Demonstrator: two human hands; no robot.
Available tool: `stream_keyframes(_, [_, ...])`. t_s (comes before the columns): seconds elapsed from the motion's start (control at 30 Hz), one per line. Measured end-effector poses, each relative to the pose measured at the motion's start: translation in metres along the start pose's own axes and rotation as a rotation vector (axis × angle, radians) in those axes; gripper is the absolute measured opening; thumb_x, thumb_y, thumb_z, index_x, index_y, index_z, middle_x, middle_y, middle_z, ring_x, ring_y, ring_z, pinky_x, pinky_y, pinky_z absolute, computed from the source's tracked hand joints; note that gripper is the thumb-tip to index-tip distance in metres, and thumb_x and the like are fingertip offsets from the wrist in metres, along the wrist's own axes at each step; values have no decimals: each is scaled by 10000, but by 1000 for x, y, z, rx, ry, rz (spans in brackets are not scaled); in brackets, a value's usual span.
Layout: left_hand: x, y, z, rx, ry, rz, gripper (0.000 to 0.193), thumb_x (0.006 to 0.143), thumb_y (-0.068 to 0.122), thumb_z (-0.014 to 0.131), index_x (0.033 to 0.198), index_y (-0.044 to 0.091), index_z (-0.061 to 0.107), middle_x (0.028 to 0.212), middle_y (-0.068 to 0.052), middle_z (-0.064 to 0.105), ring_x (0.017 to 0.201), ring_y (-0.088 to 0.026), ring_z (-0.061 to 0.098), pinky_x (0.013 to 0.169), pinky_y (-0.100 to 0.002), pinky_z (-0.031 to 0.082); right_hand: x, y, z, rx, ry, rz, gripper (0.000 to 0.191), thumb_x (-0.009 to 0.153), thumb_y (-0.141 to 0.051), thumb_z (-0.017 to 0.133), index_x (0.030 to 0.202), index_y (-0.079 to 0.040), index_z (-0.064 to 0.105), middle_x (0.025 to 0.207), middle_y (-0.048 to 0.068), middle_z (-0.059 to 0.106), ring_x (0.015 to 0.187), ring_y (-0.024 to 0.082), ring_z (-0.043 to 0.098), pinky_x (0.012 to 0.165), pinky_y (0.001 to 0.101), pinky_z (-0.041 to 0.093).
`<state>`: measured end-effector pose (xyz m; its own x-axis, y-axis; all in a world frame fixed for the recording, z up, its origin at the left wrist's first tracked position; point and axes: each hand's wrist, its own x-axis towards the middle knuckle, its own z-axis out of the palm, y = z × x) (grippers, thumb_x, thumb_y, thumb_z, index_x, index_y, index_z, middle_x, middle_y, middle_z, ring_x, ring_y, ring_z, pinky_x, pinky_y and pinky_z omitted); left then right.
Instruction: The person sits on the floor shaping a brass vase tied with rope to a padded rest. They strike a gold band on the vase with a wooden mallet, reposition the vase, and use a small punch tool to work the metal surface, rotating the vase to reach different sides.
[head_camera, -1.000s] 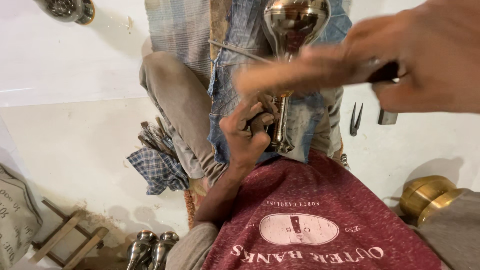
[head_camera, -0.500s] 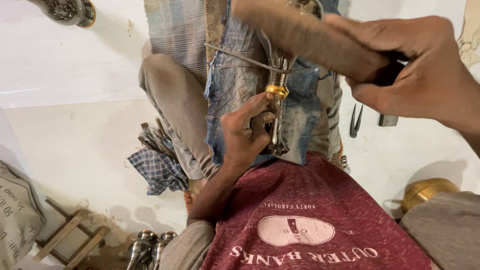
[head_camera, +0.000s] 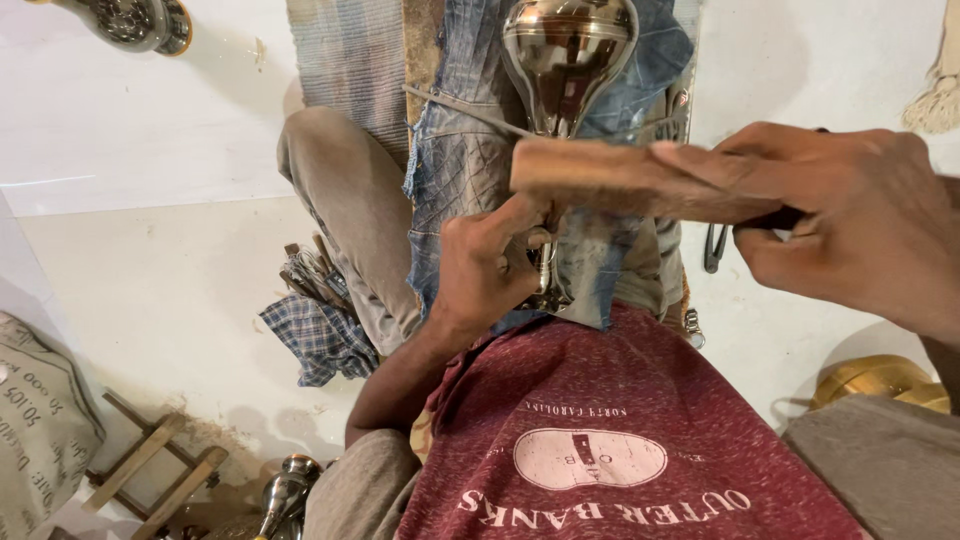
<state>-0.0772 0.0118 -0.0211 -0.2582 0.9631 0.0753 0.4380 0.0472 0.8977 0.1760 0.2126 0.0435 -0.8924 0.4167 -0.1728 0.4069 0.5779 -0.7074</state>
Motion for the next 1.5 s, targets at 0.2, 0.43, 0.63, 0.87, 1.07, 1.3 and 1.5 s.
stream_keyframes(0.2, [7,-2,-10,52,-124,76,605,683,-27,668,1269,121,633,902,-119,765,728,-268,739,635,-377,578,-19,9,21,231,82,-2,665,823,-19,686,1453,-190,554,985,80,693,602,101,601,469,207,480])
stream_keyframes(0.43, [17,-18,-8,198,-388,234,573,768,-43,659,1282,209,679,750,-29,739,528,-124,611,419,-275,473,-51,-11,50,277,391,-61,729,804,-56,759,1481,-137,502,1027,118,724,718,102,696,567,220,552])
stream_keyframes(0.63, [23,-29,-8,139,-533,203,643,718,-84,609,1308,168,652,944,-58,801,372,-105,498,319,-227,446,-88,-46,68,87,442,186,531,919,-5,735,1426,-86,603,1089,163,723,847,189,747,714,279,644])
stream_keyframes(0.87, [38,-48,-6,114,-571,582,455,917,-19,668,1277,260,676,739,1,722,515,-74,532,447,-263,414,-104,-35,127,-227,517,78,600,829,56,721,1409,-35,598,1177,215,697,868,264,738,714,301,636])
stream_keyframes(1.07, [26,-47,-2,34,-483,357,440,848,-34,660,1217,205,679,874,-35,786,451,-81,564,362,-260,423,-98,-19,155,250,592,261,696,805,50,702,1480,19,537,1137,168,722,799,166,716,631,227,592])
stream_keyframes(1.3, [13,-48,-12,-191,-259,320,485,823,-93,630,1264,107,643,984,-41,786,859,-150,799,634,-279,642,-70,-4,123,428,582,62,662,852,85,766,1479,-46,599,1193,173,728,935,173,753,778,297,659])
stream_keyframes(1.5, [3,-39,-3,-131,-139,254,485,791,-129,614,1238,46,684,1057,-112,792,857,-179,806,542,-239,606,-36,-10,40,179,235,11,722,813,28,707,1475,-207,540,1043,112,754,741,110,666,577,236,540])
